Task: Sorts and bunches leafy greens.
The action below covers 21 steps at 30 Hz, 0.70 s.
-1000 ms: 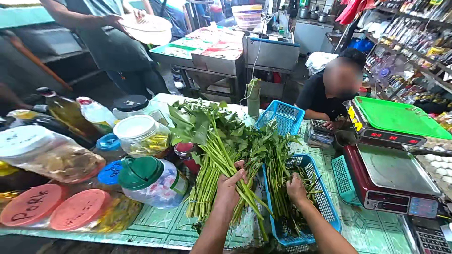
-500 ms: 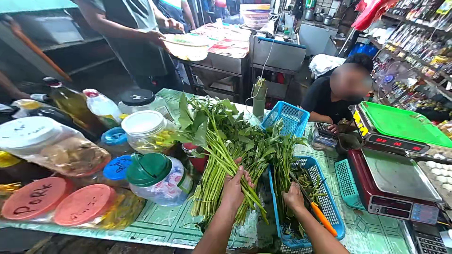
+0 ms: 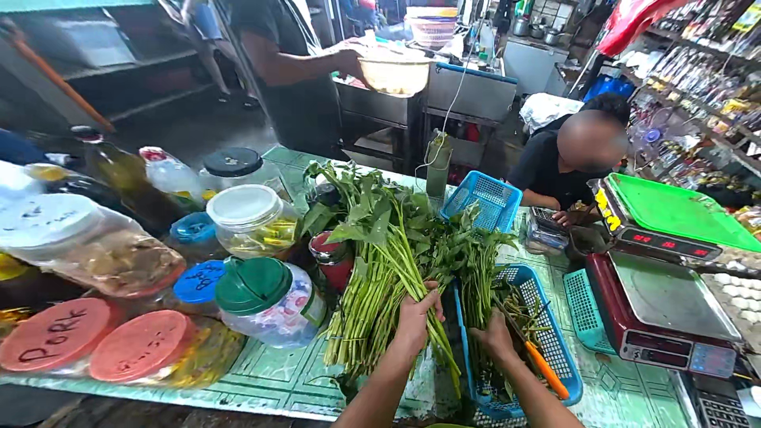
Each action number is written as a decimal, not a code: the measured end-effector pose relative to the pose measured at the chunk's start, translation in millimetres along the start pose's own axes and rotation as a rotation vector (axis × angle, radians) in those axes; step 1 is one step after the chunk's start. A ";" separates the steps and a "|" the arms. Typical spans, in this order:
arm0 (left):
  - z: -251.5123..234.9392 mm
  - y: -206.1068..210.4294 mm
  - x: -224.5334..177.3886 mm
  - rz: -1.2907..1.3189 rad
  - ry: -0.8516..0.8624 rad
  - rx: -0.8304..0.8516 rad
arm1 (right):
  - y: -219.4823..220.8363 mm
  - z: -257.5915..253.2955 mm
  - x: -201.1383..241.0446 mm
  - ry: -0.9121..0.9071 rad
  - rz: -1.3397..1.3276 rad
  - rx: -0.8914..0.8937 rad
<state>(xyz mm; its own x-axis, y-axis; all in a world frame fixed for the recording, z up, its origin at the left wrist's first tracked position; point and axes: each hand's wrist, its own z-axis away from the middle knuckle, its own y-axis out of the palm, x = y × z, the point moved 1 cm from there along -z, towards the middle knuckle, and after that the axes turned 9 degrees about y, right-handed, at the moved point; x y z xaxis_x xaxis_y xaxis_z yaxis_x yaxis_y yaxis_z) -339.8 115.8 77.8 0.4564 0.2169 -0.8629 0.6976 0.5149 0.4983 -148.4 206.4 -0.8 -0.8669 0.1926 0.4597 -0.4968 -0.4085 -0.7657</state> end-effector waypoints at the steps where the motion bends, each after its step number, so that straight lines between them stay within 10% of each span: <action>1: 0.4 -0.2 0.8 -0.003 -0.003 0.004 | 6.3 3.1 1.9 -0.004 0.074 -0.041; 13: -1.5 -1.5 -4.5 0.023 0.004 -0.001 | -46.6 -7.8 -2.7 0.114 -0.028 0.046; 21: 2.0 35.3 46.3 -0.001 -0.246 0.081 | -87.5 2.9 -14.5 0.040 -0.598 0.242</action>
<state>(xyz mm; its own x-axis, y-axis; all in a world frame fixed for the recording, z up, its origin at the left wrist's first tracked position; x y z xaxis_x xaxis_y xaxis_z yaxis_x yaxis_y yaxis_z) -293.0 142.4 55.6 0.5696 0.0034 -0.8219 0.7353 0.4447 0.5114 -92.2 236.8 60.8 -0.4462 0.4809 0.7548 -0.8755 -0.4092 -0.2568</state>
